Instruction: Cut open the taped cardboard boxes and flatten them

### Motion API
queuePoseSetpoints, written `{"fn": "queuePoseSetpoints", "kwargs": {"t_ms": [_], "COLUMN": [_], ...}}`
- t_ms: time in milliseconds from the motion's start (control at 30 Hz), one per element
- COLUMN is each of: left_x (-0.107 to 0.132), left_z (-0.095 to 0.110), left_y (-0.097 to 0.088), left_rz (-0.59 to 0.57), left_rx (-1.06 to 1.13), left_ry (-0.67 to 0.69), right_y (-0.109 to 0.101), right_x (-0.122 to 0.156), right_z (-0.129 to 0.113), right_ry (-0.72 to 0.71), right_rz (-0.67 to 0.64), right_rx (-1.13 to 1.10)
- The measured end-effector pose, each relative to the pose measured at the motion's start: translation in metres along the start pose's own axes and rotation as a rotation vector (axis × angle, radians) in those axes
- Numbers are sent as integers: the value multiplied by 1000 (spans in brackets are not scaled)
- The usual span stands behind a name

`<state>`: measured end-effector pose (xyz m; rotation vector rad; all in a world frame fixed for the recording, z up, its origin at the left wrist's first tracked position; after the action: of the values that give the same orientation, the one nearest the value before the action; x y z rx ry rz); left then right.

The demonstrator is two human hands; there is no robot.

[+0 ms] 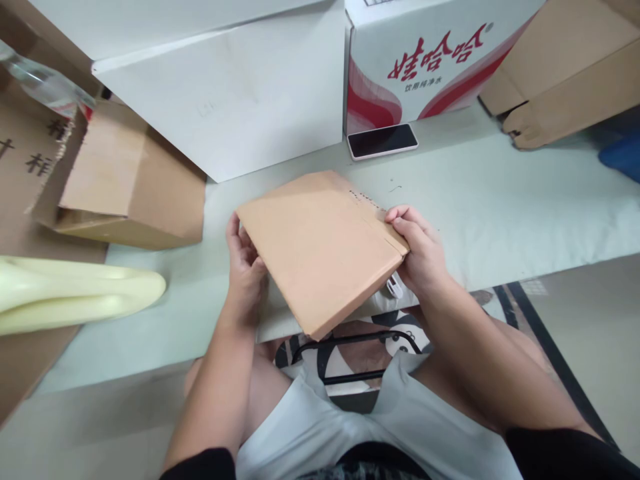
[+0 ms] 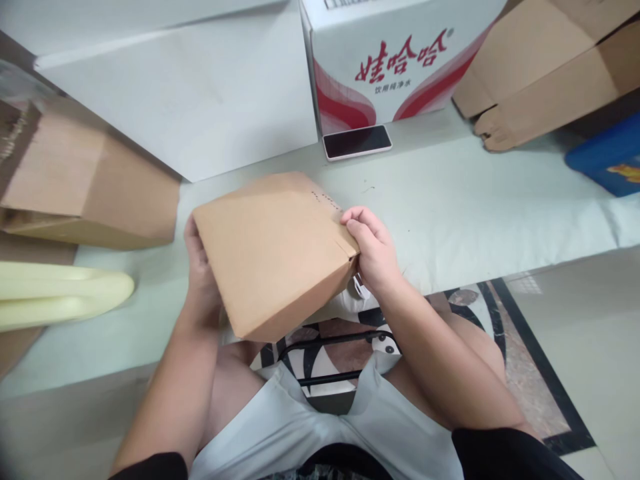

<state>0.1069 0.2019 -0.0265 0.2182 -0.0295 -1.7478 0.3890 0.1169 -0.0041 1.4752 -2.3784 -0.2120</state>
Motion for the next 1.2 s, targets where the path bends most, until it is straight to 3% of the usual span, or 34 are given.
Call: {"fn": "queuePoseSetpoints", "kwargs": {"t_ms": [567, 867, 1200], "left_x": [0, -2, 5], "left_z": [4, 9, 8], "left_y": [-4, -2, 0], "left_rz": [14, 19, 26], "left_rx": [-88, -98, -30], "left_ry": [45, 83, -12], "right_y": [4, 2, 3], "right_x": [-2, 0, -2], "right_z": [-1, 5, 8], "right_ry": [-41, 23, -2], "right_rz": [-48, -1, -30], "right_rx": [47, -17, 4]}}
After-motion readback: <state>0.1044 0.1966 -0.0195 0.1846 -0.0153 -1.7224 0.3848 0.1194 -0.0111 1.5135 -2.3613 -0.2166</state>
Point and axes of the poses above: each hand's wrist, its own x-axis away from the middle knuckle, its own y-axis out of the palm, z = x × y, the point moved 7 cm from there along -x, towards the middle knuckle, and after that the axes turned 1 degree about -z, right-handed, at the moved point
